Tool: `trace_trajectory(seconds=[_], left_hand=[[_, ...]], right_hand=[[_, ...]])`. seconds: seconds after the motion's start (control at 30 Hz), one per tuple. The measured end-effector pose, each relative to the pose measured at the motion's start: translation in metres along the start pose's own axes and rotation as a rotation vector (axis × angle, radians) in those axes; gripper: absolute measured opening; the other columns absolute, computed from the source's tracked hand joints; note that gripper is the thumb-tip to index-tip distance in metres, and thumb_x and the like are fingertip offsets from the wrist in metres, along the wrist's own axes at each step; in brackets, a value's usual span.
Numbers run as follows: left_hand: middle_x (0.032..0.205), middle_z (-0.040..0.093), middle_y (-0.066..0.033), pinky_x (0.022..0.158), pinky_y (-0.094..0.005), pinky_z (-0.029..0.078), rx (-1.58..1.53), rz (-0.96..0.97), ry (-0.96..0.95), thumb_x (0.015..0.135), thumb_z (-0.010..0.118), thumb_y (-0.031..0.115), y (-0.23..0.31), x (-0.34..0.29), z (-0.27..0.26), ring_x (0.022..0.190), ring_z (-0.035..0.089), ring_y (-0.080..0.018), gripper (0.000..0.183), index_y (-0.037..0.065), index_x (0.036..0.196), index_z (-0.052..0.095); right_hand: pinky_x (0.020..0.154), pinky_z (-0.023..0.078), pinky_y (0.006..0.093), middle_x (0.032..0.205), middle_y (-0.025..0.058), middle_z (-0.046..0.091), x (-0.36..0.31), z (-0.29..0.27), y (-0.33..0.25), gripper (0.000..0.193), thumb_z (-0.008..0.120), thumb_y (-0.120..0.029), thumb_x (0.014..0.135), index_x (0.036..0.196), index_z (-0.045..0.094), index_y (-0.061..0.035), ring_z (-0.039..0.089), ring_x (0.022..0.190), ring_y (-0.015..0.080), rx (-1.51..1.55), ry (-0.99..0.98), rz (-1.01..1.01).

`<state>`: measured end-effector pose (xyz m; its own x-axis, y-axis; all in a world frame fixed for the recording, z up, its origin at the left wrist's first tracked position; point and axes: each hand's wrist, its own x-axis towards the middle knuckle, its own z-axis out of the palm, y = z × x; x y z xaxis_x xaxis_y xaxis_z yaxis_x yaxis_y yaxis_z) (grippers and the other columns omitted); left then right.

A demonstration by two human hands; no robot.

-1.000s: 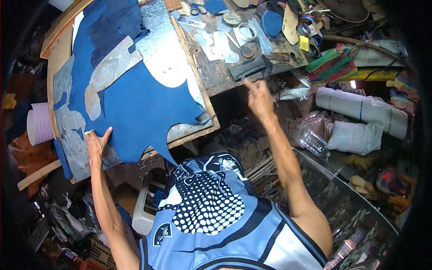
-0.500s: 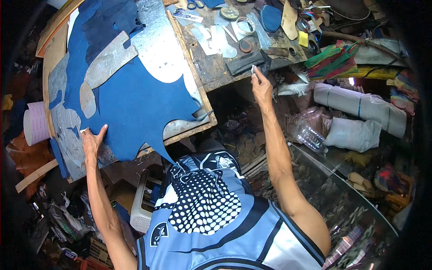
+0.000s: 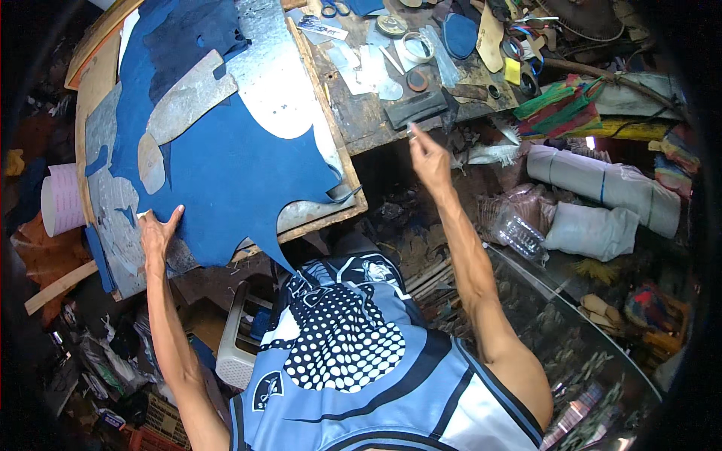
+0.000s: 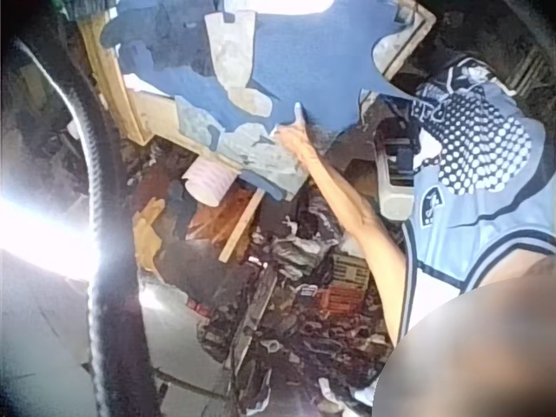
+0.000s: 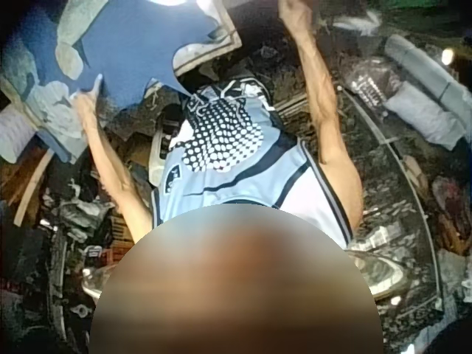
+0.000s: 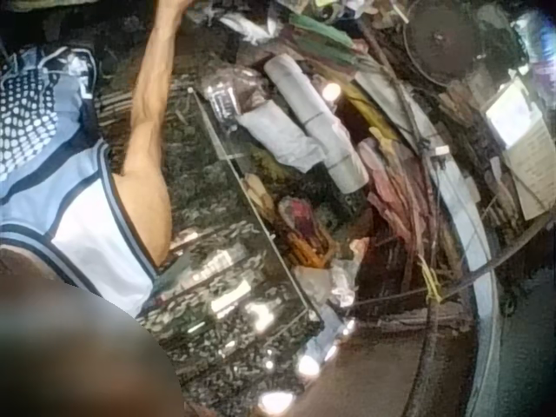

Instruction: Cutting shoe component patterns from blue leather material using a utility knife.

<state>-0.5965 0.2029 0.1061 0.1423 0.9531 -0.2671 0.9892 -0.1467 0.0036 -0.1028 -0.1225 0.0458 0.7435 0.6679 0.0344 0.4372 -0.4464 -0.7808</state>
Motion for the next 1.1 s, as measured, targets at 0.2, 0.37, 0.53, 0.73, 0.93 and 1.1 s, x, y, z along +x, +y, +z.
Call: trace_trajectory(seconds=[0.2,0.37,0.53,0.73,0.93,1.1], left_hand=[[0.138,0.046,-0.0366,0.106,-0.0504,0.043,0.043,-0.017,-0.004,0.075,0.069,0.072,-0.008,0.003,-0.001,0.128,0.048,-0.0488,0.108,-0.017,0.133,0.049],[0.139,0.045,-0.0365,0.106,-0.0502,0.043,0.048,-0.004,-0.025,0.076,0.068,0.073,-0.026,0.008,-0.005,0.129,0.048,-0.0483,0.109,-0.017,0.134,0.048],[0.139,0.045,-0.0367,0.106,-0.0497,0.043,0.037,-0.014,-0.015,0.076,0.068,0.073,-0.035,0.006,-0.007,0.129,0.048,-0.0480,0.109,-0.017,0.133,0.048],[0.139,0.045,-0.0370,0.106,-0.0493,0.043,0.023,-0.013,-0.020,0.075,0.068,0.073,-0.034,0.006,-0.006,0.129,0.047,-0.0480,0.109,-0.018,0.132,0.049],[0.137,0.046,-0.0374,0.106,-0.0489,0.042,0.030,-0.006,-0.006,0.075,0.068,0.074,-0.038,0.006,-0.007,0.129,0.047,-0.0482,0.109,-0.018,0.131,0.049],[0.137,0.046,-0.0373,0.106,-0.0490,0.042,0.033,-0.015,0.008,0.076,0.068,0.073,-0.048,0.008,-0.007,0.129,0.047,-0.0483,0.108,-0.018,0.131,0.049]], right_hand=[[0.092,0.053,0.0309,0.128,0.0172,0.066,-0.004,0.001,-0.013,0.036,0.055,-0.015,0.099,0.133,0.062,-0.0078,0.067,0.112,0.0222,0.035,-0.036,0.026],[0.093,0.053,0.0318,0.125,0.0176,0.067,0.000,0.007,-0.017,0.036,0.060,-0.017,0.096,0.131,0.063,-0.0078,0.068,0.112,0.0250,0.066,0.055,0.125],[0.096,0.052,0.0325,0.125,0.0178,0.066,0.001,0.007,-0.022,0.035,0.059,-0.017,0.097,0.128,0.064,-0.0035,0.065,0.117,0.0266,0.025,0.110,0.163],[0.084,0.055,0.0312,0.116,0.0148,0.072,-0.002,0.016,-0.016,0.034,0.062,-0.015,0.095,0.128,0.066,-0.0081,0.072,0.100,0.0232,0.018,0.167,0.053],[0.085,0.054,0.0306,0.117,0.0176,0.071,-0.007,0.021,-0.031,0.034,0.063,-0.014,0.094,0.128,0.066,-0.0068,0.071,0.103,0.0218,0.064,0.159,0.108],[0.094,0.052,0.0301,0.124,0.0166,0.068,-0.023,0.035,-0.044,0.036,0.061,-0.016,0.096,0.129,0.064,-0.0038,0.068,0.112,0.0237,0.029,0.018,0.058]])
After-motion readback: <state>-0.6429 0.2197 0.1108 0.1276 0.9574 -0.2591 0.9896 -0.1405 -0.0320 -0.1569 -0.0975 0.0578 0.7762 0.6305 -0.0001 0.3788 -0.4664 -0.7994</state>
